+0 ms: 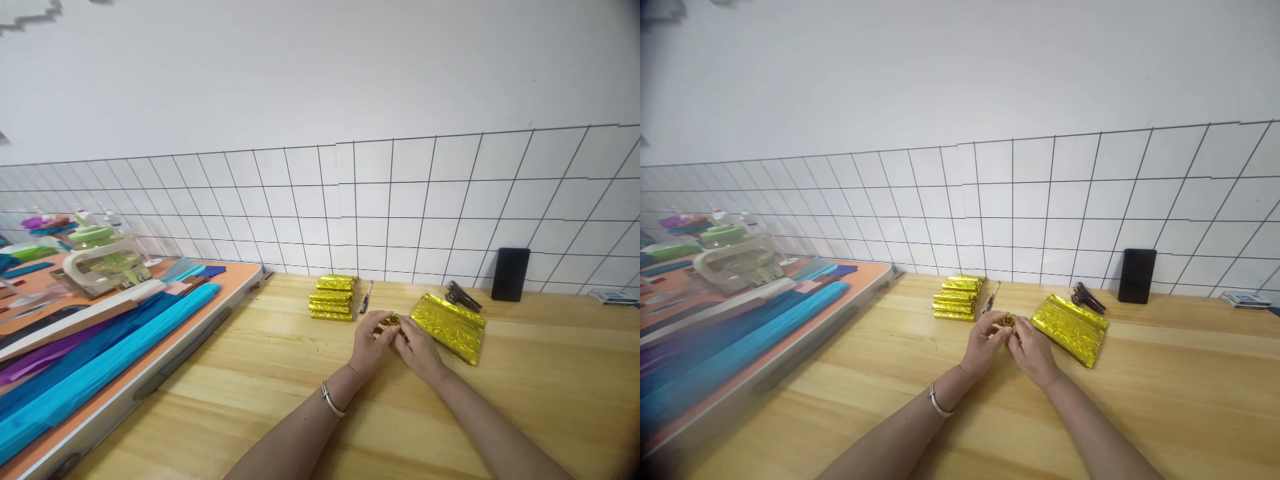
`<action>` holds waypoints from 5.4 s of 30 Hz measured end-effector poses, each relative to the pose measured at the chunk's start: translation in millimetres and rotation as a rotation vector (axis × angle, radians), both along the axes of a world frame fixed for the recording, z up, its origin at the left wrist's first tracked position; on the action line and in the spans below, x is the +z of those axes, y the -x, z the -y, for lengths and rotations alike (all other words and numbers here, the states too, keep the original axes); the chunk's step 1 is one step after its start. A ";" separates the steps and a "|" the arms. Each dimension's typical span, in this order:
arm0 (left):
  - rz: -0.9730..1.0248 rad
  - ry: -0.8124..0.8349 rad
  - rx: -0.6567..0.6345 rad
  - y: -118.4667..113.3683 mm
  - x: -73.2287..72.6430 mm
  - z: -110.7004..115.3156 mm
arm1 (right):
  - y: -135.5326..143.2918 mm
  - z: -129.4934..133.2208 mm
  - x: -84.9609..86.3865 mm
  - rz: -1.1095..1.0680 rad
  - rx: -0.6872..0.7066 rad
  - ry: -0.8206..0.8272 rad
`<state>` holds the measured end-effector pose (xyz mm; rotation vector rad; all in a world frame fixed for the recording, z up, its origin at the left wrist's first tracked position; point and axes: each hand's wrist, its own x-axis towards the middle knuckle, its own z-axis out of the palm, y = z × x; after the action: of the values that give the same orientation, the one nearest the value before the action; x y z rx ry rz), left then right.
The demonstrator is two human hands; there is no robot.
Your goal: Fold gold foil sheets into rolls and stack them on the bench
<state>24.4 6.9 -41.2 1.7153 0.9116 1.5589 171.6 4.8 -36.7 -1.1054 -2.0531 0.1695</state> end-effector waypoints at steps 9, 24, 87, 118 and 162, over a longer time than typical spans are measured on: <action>0.006 0.009 0.008 0.3 2.5 2.4 | 0.3 3.5 2.8 0.072 -0.023 -0.065; 0.088 0.053 0.014 -4.9 -0.5 4.0 | 1.0 5.2 3.1 0.145 -0.072 -0.079; 0.161 0.133 -0.112 4.4 3.1 -7.4 | -9.0 -2.3 -8.6 -0.128 -0.013 -0.106; 0.310 0.254 -0.146 1.3 -0.7 -7.8 | -3.9 -1.7 -9.5 -0.234 0.031 -0.026; -0.097 0.001 -0.192 28.2 26.4 -17.4 | -2.4 -3.9 -9.8 -0.100 0.082 0.073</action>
<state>-3.8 24.3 -14.8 1.8337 0.7692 1.3601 174.0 8.7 -46.5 -1.0367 -2.0175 0.3366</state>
